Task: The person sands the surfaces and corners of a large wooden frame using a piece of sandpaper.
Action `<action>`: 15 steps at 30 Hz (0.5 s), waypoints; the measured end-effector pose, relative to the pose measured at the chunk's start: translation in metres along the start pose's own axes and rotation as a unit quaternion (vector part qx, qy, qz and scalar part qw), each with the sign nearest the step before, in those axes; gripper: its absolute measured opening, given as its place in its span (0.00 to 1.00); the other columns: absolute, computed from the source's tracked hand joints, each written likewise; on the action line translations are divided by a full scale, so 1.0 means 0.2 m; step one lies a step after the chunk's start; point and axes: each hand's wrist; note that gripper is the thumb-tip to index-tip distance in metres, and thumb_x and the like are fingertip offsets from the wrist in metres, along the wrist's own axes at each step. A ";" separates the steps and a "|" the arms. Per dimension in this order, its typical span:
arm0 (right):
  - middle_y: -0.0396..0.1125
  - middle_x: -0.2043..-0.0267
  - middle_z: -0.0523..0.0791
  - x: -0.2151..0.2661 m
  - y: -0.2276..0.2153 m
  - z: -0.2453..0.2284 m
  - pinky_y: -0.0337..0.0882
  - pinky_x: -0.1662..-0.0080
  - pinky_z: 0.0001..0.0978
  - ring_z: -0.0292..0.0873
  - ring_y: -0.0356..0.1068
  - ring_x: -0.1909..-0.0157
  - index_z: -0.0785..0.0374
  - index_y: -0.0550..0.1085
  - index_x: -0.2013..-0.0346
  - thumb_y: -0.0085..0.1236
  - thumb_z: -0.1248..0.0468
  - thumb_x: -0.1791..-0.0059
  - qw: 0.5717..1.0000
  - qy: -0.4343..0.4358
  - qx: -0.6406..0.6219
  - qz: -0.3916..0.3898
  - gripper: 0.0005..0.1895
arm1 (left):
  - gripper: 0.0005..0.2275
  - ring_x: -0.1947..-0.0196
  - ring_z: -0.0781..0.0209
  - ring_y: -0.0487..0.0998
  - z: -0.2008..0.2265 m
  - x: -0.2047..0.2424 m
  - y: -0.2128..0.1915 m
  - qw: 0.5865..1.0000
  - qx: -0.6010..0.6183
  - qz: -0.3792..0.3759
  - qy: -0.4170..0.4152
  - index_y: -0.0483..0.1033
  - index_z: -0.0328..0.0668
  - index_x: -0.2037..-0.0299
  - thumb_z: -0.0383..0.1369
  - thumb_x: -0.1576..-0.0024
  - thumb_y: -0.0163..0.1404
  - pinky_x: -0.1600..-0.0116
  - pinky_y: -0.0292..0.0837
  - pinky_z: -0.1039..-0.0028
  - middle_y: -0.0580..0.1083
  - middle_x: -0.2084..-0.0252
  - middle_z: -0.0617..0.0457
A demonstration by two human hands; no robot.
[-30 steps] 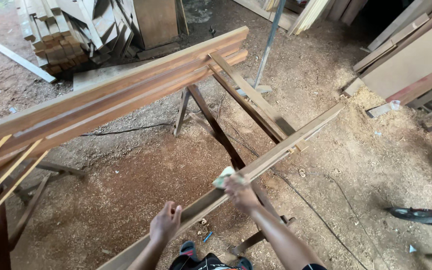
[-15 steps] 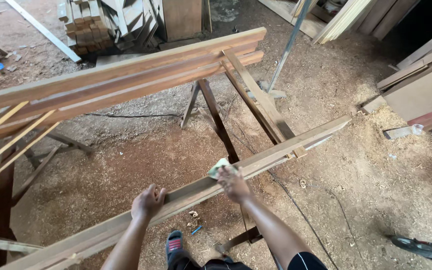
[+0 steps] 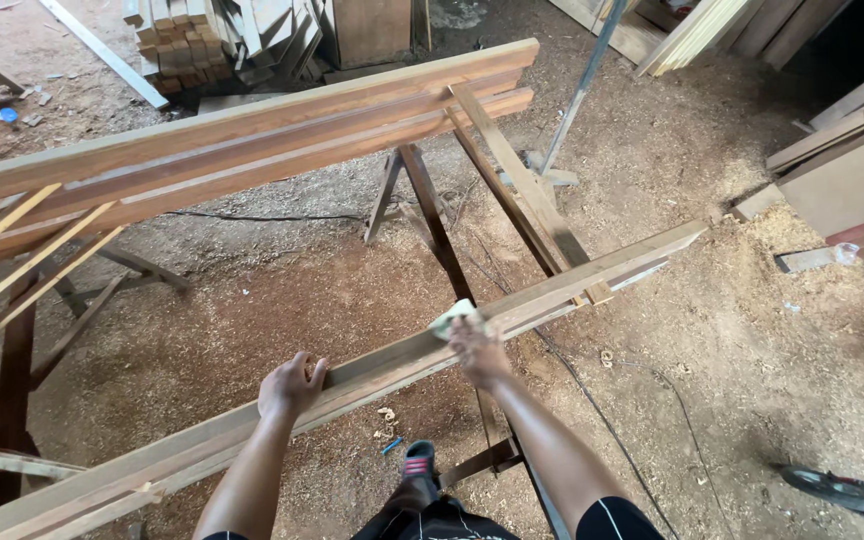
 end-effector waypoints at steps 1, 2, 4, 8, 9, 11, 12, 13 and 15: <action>0.36 0.25 0.31 0.02 0.02 -0.04 0.16 0.30 0.47 0.32 0.27 0.24 0.40 0.56 0.33 0.23 0.56 0.43 0.999 -0.022 0.034 -0.015 0.23 | 0.24 0.53 0.50 0.78 0.00 0.01 0.00 1.000 -0.005 0.006 0.006 0.71 0.49 0.49 0.56 0.41 0.34 0.47 0.71 0.59 0.78 0.57 0.46; 0.37 0.25 0.30 0.03 0.03 -0.07 0.15 0.30 0.48 0.31 0.27 0.24 0.41 0.56 0.33 0.24 0.54 0.43 0.996 -0.044 0.069 -0.030 0.23 | 0.24 0.53 0.50 0.79 0.00 0.00 0.00 1.000 -0.006 0.009 0.006 0.71 0.49 0.49 0.57 0.41 0.35 0.47 0.71 0.59 0.78 0.57 0.46; 0.37 0.26 0.29 0.05 0.01 -0.08 0.14 0.30 0.49 0.30 0.27 0.24 0.42 0.54 0.33 0.24 0.53 0.43 0.991 -0.062 0.105 -0.059 0.23 | 0.24 0.53 0.51 0.79 0.00 0.00 0.00 1.000 -0.009 0.018 0.006 0.71 0.49 0.49 0.57 0.41 0.35 0.48 0.72 0.60 0.78 0.57 0.47; 0.36 0.26 0.28 0.02 -0.15 0.02 0.14 0.30 0.51 0.27 0.28 0.25 0.41 0.53 0.32 0.22 0.54 0.44 0.996 -0.001 0.063 -0.062 0.24 | 0.25 0.54 0.54 0.80 0.02 0.00 -0.02 1.000 0.007 -0.008 -0.008 0.70 0.52 0.46 0.57 0.42 0.34 0.49 0.74 0.61 0.79 0.59 0.50; 0.36 0.26 0.27 0.01 -0.19 0.03 0.15 0.30 0.50 0.27 0.29 0.25 0.41 0.53 0.32 0.22 0.54 0.44 0.998 0.027 0.039 -0.051 0.24 | 0.25 0.55 0.55 0.80 0.02 0.00 -0.02 1.000 0.006 -0.017 -0.012 0.70 0.52 0.46 0.58 0.42 0.33 0.50 0.75 0.61 0.79 0.59 0.51; 0.37 0.26 0.29 -0.01 -0.19 0.02 0.15 0.30 0.50 0.29 0.29 0.25 0.43 0.53 0.32 0.23 0.54 0.44 0.999 0.027 0.032 -0.004 0.24 | 0.26 0.56 0.55 0.81 0.01 0.02 -0.01 1.000 0.008 -0.021 -0.018 0.69 0.52 0.44 0.58 0.42 0.33 0.51 0.75 0.62 0.79 0.60 0.51; 0.37 0.26 0.29 -0.02 -0.19 0.01 0.15 0.30 0.50 0.30 0.28 0.25 0.44 0.53 0.32 0.23 0.54 0.44 0.999 0.030 0.028 0.019 0.24 | 0.26 0.56 0.55 0.80 0.02 0.01 -0.01 1.000 0.008 -0.017 -0.015 0.68 0.52 0.43 0.58 0.42 0.33 0.51 0.75 0.62 0.80 0.60 0.51; 0.37 0.26 0.29 -0.04 -0.17 -0.01 0.15 0.30 0.50 0.30 0.28 0.25 0.42 0.57 0.34 0.23 0.57 0.45 0.999 0.019 0.030 0.000 0.24 | 0.27 0.56 0.55 0.80 0.02 -0.01 -0.01 1.000 0.008 -0.013 -0.012 0.67 0.53 0.42 0.58 0.43 0.34 0.51 0.75 0.62 0.80 0.61 0.50; 0.38 0.26 0.27 -0.04 -0.08 -0.07 0.16 0.29 0.51 0.32 0.28 0.24 0.36 0.63 0.37 0.23 0.63 0.46 0.999 0.000 0.032 -0.035 0.28 | 0.26 0.58 0.55 0.81 0.01 -0.03 0.01 1.000 -0.008 0.000 -0.004 0.68 0.52 0.43 0.58 0.41 0.34 0.52 0.75 0.62 0.79 0.60 0.49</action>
Point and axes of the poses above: each hand's wrist, its own x-axis away from the middle knuckle, its own y-axis out of the palm, z = x × y
